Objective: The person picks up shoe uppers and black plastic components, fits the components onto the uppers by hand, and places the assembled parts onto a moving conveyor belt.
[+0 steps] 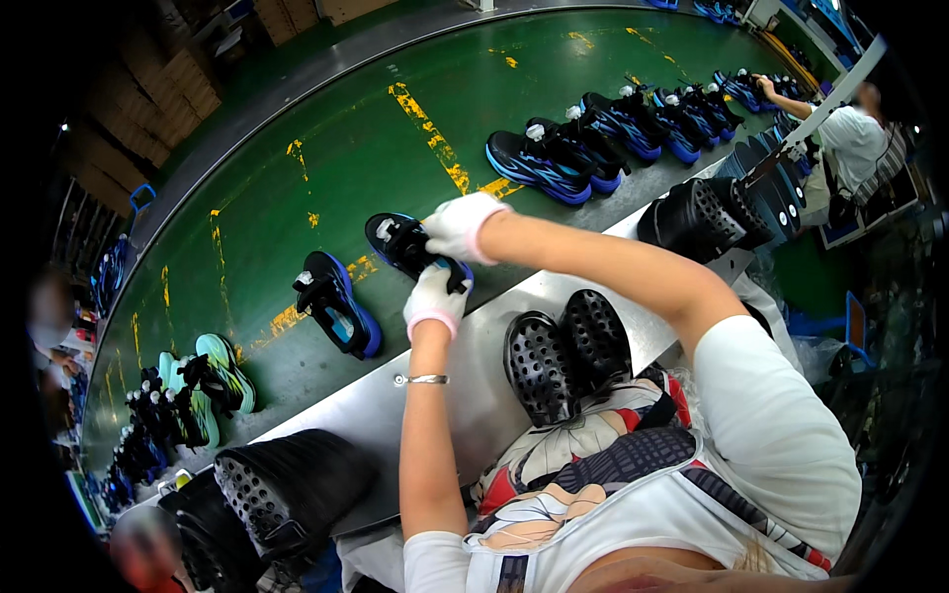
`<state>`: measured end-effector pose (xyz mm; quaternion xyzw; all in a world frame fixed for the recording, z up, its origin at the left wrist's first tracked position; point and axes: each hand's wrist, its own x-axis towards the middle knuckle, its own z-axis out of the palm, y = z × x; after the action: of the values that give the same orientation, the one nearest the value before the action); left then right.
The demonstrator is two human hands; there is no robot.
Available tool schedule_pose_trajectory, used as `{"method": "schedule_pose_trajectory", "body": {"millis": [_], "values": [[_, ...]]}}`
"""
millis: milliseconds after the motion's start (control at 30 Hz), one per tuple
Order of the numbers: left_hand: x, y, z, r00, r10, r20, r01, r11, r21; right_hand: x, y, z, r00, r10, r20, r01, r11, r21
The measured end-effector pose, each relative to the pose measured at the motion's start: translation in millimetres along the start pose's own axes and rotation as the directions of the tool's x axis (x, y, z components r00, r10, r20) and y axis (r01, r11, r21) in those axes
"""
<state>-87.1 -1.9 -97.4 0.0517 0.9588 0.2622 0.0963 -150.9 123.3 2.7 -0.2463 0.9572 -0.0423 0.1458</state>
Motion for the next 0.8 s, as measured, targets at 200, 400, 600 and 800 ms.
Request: {"method": "schedule_pose_trajectory", "body": {"millis": [200, 400, 600, 800], "values": [[-8.9, -15.4, -33.5, 0.998, -0.029, -0.047, 0.034, 0.994, 0.104, -47.8, 132.2, -28.3, 0.885, 0.452, -0.112, -0.462, 0.882, -0.089], [-3.5, -23.4, -27.8, 0.996, -0.057, -0.064, 0.061, 0.996, 0.067, -52.9, 197.7, -12.9, 0.755, 0.650, -0.085, -0.654, 0.756, -0.033], [1.4, -21.8, -19.0, 0.995, -0.081, -0.050, 0.084, 0.994, 0.069, -19.9, 199.4, 24.4, 0.743, 0.666, -0.071, -0.653, 0.744, 0.142], [0.6, -25.3, -16.3, 0.991, -0.089, -0.101, 0.092, 0.995, 0.026, -8.9, 141.9, 27.0, 0.832, 0.555, -0.011, -0.548, 0.824, 0.148]]}}
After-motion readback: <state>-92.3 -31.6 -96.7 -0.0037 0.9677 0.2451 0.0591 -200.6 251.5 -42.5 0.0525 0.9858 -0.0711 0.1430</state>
